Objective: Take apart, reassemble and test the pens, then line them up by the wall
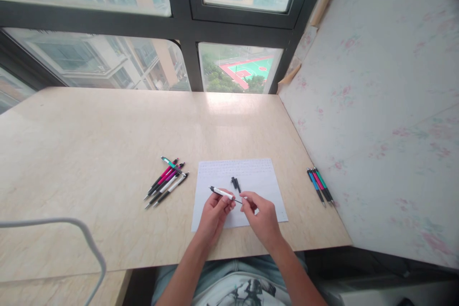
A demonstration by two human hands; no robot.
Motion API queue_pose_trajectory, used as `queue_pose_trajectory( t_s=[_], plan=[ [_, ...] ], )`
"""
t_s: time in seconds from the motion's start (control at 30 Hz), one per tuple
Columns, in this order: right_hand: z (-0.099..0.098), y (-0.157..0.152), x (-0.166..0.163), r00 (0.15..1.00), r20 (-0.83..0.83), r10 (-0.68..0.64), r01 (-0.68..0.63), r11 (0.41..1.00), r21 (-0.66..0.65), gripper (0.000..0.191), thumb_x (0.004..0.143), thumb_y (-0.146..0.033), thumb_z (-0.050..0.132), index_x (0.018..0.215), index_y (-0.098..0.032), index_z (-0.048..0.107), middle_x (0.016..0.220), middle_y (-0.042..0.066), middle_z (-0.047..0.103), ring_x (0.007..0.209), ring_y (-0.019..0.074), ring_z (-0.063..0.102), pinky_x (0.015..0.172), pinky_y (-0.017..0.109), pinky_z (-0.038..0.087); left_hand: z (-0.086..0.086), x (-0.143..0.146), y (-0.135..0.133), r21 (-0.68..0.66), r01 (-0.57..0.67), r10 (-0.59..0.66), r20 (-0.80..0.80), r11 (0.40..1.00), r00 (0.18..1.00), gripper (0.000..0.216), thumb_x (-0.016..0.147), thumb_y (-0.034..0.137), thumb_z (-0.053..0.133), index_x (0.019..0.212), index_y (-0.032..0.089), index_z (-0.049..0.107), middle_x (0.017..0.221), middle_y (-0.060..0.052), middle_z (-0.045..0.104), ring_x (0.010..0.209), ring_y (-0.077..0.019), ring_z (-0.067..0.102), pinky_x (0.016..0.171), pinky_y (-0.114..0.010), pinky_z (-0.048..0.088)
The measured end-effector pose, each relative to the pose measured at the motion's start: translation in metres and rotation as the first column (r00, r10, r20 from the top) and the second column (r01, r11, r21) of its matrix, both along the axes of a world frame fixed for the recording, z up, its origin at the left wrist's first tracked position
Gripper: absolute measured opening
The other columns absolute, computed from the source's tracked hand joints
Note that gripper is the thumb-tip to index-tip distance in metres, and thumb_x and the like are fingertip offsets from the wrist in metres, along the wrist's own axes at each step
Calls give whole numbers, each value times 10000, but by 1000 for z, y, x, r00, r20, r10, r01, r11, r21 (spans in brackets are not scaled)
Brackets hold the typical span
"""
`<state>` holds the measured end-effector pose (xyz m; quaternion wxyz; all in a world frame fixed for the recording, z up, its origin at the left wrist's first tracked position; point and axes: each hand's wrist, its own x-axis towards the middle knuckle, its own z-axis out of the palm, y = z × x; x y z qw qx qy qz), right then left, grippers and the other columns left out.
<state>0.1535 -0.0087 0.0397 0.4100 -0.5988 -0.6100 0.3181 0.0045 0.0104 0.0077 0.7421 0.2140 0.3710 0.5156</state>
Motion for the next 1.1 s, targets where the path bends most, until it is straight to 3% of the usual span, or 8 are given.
queue_pose_trajectory(
  t_s=[0.23, 0.4, 0.53, 0.7, 0.9, 1.1],
  plan=[
    [1, 0, -1, 983, -184, -1, -25, 989, -144, 258, 908, -362, 509, 996, -167, 653, 663, 26, 706, 515, 124, 595, 512, 215, 467, -1, -2, 1, -28, 3, -2, 42, 1000, 999, 200, 778, 265, 731, 919, 146, 652, 875, -63, 657, 699, -120, 594, 685, -244, 481],
    [-5, 5, 8, 955, -298, -15, -38, 984, -172, 390, 975, -412, 351, 1016, -150, 636, 728, 60, 712, 547, 141, 600, 479, 229, 456, -3, -4, 2, -56, -20, 25, 98, 998, 995, 170, 790, 242, 722, 904, 142, 644, 849, -48, 648, 670, -94, 578, 661, -212, 475],
    [-19, 18, 19, 998, 33, -61, 64, 991, -119, 263, 921, -302, 448, 995, -168, 661, 807, 62, 703, 658, 166, 621, 624, 274, 490, -4, -5, 3, -64, -19, 26, 123, 998, 992, 149, 810, 224, 703, 914, 139, 638, 865, -52, 650, 679, -85, 575, 665, -197, 474],
    [-27, 33, 18, 904, 416, 100, -62, 993, -103, 318, 859, -144, 475, 1119, -197, 651, 929, 68, 662, 792, 182, 629, 732, 278, 467, -4, -6, 2, -63, -17, 25, 137, 998, 990, 150, 817, 223, 695, 928, 142, 637, 882, -56, 650, 696, -91, 578, 676, -203, 480],
    [-28, 39, 9, 809, 568, 148, -58, 983, -173, 335, 878, -166, 520, 1187, -256, 610, 979, 52, 648, 812, 173, 632, 666, 236, 415, -5, -5, 2, -67, -13, 21, 129, 998, 991, 159, 812, 219, 700, 934, 138, 637, 887, -62, 651, 701, -98, 581, 676, -210, 482],
    [-33, 41, 11, 834, 544, 94, -36, 993, -115, 203, 865, -161, 521, 1017, -222, 641, 917, 38, 653, 777, 169, 619, 647, 242, 395, -4, -5, 2, -62, -10, 17, 122, 998, 992, 147, 817, 226, 693, 920, 138, 635, 884, -63, 648, 700, -100, 580, 671, -210, 483]
  ],
)
